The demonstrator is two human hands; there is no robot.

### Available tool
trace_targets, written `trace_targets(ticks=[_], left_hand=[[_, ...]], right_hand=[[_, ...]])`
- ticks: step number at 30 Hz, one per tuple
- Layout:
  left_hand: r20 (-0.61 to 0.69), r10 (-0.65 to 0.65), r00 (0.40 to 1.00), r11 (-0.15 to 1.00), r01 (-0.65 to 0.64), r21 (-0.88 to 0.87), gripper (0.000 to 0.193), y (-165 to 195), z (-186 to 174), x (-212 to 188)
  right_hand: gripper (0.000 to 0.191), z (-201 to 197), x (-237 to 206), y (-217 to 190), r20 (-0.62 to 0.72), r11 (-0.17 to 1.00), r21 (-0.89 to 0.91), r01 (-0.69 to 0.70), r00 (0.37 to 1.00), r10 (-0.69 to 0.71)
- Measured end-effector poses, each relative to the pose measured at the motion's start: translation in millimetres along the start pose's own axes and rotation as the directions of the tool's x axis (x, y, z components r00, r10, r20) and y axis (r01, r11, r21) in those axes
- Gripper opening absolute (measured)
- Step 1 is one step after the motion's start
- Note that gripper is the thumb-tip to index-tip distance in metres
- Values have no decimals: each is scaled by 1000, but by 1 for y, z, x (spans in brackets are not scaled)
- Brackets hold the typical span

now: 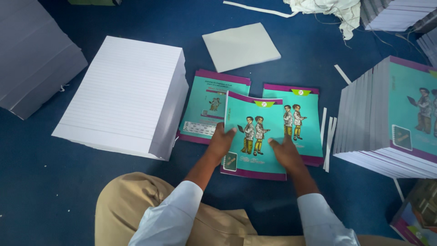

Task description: The person sits on the floor and assembles notebooks by inserting white paper sheets into printed covers. They repeatedly pick up a cover, insert a sheet, and place the completed notebook onto a stack.

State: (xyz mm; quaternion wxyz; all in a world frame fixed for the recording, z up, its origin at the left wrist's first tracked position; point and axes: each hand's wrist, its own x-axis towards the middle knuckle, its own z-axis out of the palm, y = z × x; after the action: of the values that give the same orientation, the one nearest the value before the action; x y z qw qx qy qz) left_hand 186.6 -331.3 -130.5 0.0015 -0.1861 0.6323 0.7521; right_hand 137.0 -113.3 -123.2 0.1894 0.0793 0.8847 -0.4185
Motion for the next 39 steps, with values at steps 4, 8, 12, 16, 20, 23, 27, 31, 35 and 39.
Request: trace_targets(ticks=[4, 8, 12, 16, 20, 23, 27, 31, 35, 39], left_hand=[[-3, -19, 1000, 1000, 19, -1, 42, -1, -1, 0], [-13, -14, 1000, 1000, 14, 28, 42, -1, -2, 0], [-4, 30, 1000, 999, -29, 20, 42, -1, -2, 0], [-28, -4, 1000, 998, 5, 68, 41, -1, -2, 0], [-14, -19, 1000, 997, 20, 76, 41, -1, -2, -1], [-10, -23, 1000, 998, 23, 60, 42, -1, -2, -1], [-30, 2, 1000, 997, 0, 74, 41, -3, 0, -1], [-16, -16, 1000, 997, 18, 73, 38, -1, 1, -2], [-44, 0, 999, 990, 6, 141, 36, 0, 1, -1], [-68, -14, 998, 984, 26, 175, 36, -3, 1, 3]], right_hand=[[73, -1, -2, 0, 12, 1000, 22, 4, 1000, -5], [74, -2, -3, -1, 1, 998, -21, 58, 998, -58], [74, -2, -3, 1, 1, 999, -20, 50, 999, -50], [75, -2, -3, 1, 21, 999, 1, 32, 999, -32], [73, -2, -5, -1, 41, 999, 44, 11, 999, -13], [74, -2, -6, -4, 29, 1000, 26, -4, 1000, 4], [77, 0, -5, -8, -14, 998, -70, 5, 1000, -6], [78, 1, -4, -7, -16, 997, -83, -12, 1000, 10], [79, 0, -1, -2, -10, 997, -39, 64, 998, -64], [74, -3, 0, 1, -45, 995, -87, 38, 998, -42]])
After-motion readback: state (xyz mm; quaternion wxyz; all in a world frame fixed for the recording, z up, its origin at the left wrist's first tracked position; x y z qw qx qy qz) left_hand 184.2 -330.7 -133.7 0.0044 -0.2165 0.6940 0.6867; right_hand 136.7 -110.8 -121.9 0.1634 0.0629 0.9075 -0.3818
